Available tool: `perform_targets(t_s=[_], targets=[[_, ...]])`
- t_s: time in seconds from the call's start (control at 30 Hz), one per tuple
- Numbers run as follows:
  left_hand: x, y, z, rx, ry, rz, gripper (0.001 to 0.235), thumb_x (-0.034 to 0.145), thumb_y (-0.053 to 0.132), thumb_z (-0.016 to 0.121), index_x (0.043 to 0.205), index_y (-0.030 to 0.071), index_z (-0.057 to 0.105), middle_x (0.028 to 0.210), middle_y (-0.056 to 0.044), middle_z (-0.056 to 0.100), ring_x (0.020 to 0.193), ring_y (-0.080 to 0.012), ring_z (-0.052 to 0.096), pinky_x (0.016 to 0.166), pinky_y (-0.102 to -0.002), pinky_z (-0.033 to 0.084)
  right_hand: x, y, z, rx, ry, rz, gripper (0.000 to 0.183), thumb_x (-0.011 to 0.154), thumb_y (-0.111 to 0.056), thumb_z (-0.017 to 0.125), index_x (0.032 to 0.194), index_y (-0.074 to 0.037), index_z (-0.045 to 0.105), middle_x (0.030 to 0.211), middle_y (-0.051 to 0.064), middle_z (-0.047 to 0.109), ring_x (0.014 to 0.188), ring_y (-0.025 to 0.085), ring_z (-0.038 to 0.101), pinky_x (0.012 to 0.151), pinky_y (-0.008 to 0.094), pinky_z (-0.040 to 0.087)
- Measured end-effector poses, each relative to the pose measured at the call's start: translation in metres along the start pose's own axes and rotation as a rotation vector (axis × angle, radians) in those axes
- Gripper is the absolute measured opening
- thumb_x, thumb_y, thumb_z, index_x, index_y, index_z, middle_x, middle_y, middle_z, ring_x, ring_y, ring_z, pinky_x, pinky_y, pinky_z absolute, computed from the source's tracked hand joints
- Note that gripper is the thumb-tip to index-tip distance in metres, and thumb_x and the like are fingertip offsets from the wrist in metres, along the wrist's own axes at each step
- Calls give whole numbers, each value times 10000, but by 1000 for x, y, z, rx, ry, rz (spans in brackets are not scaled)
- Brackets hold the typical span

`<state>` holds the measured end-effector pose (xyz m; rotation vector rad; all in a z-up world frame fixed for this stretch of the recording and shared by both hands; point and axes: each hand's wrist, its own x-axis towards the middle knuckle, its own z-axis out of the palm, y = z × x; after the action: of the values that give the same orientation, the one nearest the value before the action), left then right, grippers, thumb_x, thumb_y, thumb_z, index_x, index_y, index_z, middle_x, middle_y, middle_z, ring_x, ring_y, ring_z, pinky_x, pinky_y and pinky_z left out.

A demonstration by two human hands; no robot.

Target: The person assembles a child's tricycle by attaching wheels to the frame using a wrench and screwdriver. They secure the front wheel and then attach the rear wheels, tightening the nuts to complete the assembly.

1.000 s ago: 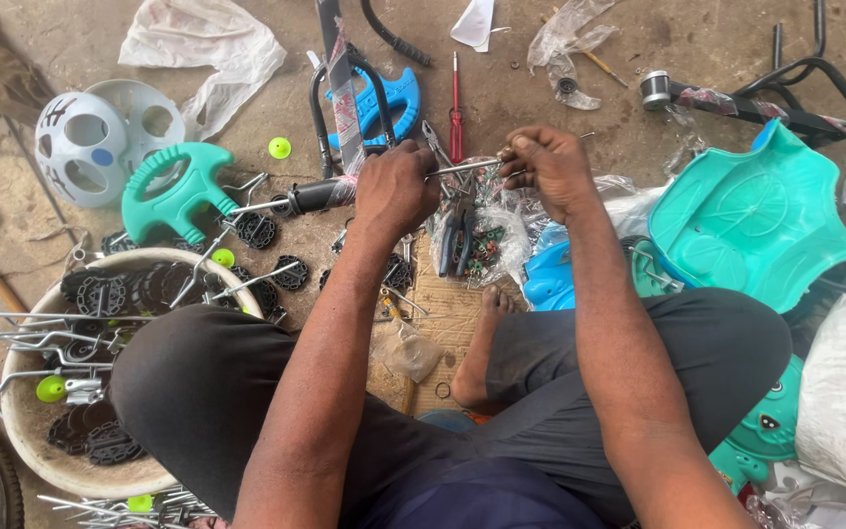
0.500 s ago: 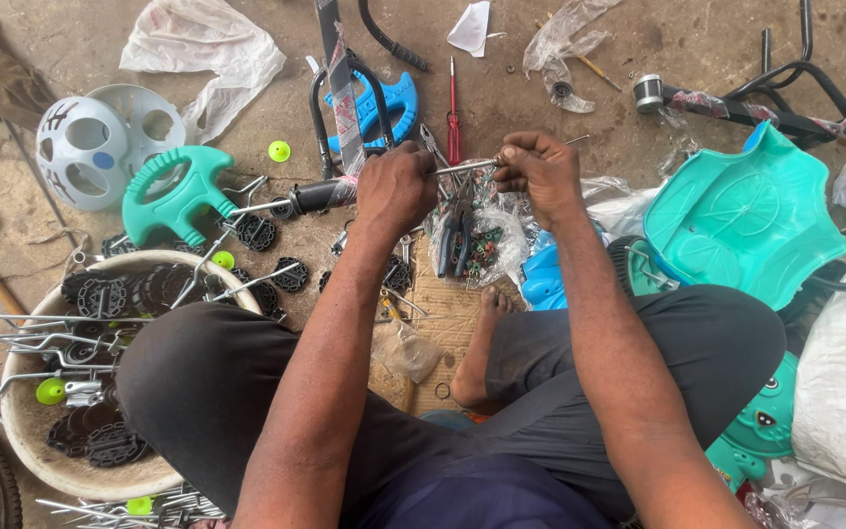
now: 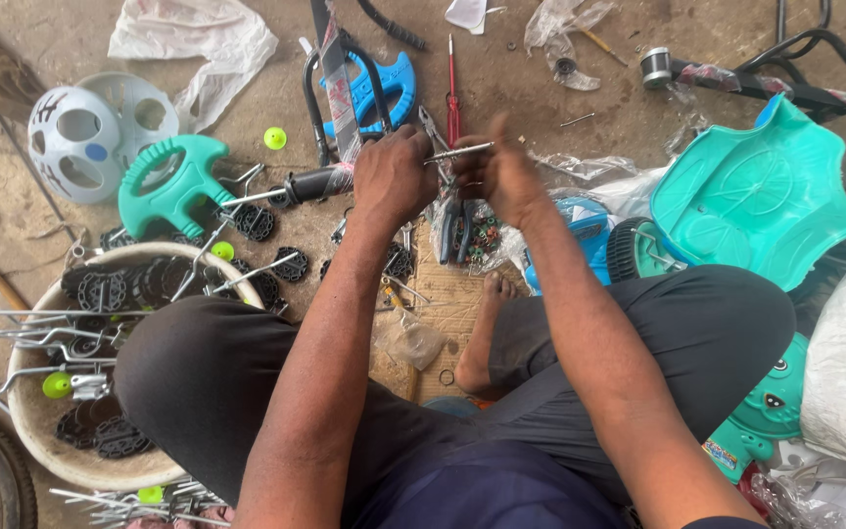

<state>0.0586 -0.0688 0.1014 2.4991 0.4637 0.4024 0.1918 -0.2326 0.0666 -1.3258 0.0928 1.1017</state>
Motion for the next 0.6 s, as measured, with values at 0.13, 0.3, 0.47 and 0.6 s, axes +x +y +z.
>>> perform_targets(t_s=[0.13,0.3,0.47,0.6], targets=[[-1,3,-7,-23,-27,-7,188,796,244,772,906,95,741,926,-84,675,884,-303,671,761,-465,477,32,46,-63,-406,212,2,378,756,-447,659,903,-107,732,817,74,730,734,208,723,682,386,605],[-1,9,-12,-42,5,19,333,792,366,838,998,119,754,947,-77,675,918,-308,665,783,-473,462,55,151,-115,-1339,317,-311,255,677,-100,707,919,-130,781,942,150,752,856,339,723,778,462,582],[1,12,-8,-8,42,107,251,835,344,790,1042,204,800,882,-76,658,887,-293,648,819,-494,447,74,186,-123,-1411,329,-227,163,714,-79,683,861,-85,754,948,205,735,935,405,705,856,472,568],[4,11,-3,-51,-4,47,125,899,276,746,984,193,786,926,-66,660,962,-290,655,818,-481,465,79,181,-124,-1409,342,-233,164,712,-84,677,854,-95,759,956,208,730,937,408,699,863,472,566]])
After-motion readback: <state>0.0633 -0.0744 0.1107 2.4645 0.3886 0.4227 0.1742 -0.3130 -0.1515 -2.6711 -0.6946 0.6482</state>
